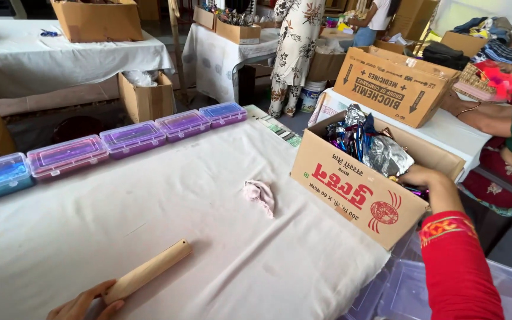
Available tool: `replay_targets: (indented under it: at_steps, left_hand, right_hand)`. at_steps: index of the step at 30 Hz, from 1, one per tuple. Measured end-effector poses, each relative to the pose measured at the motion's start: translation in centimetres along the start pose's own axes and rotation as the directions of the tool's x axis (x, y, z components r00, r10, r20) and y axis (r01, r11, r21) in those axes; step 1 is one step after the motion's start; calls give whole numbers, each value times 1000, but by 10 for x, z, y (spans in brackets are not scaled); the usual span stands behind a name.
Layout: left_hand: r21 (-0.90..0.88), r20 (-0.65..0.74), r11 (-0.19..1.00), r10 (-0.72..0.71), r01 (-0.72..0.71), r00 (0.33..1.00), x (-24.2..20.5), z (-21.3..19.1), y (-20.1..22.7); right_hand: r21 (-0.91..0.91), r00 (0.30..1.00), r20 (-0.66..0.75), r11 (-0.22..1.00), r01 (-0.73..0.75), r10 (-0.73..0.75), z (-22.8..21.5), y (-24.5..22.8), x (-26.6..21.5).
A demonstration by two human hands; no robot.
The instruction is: Cleaning wooden items with a cloth and wrapping them in decorative foil.
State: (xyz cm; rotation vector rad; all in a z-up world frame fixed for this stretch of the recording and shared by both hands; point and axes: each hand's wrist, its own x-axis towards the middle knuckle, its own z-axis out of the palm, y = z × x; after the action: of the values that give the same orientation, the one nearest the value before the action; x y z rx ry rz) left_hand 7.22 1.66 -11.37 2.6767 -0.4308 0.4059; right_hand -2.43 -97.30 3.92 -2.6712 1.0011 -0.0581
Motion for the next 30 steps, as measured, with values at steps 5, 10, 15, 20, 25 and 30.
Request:
replay_targets:
  at_steps: [5, 10, 15, 20, 25, 30]
  left_hand:
    - [-103, -14, 995, 0, -2, 1000, -6, -5, 6]
    - [-83, 33, 996, -38, 41, 999, -8, -14, 12]
    - [120, 285, 983, -167, 137, 944, -5, -29, 23]
    - [146, 298, 977, -191, 154, 935, -6, -30, 22]
    - [108, 231, 985, -158, 136, 960, -8, -34, 27]
    - [83, 205, 981, -190, 177, 960, -9, -44, 41]
  right_hand:
    - [39, 995, 94, 999, 26, -30, -5, -27, -19]
    - [104, 978, -71, 973, 204, -198, 4, 13, 15]
    - [149, 965, -251, 988, -40, 77, -34, -65, -74]
    - [104, 824, -564, 985, 138, -56, -44, -92, -96]
    - [57, 914, -406, 998, 14, 11, -51, -131, -143]
    - [529, 783, -589, 637, 560, -198, -59, -142, -135]
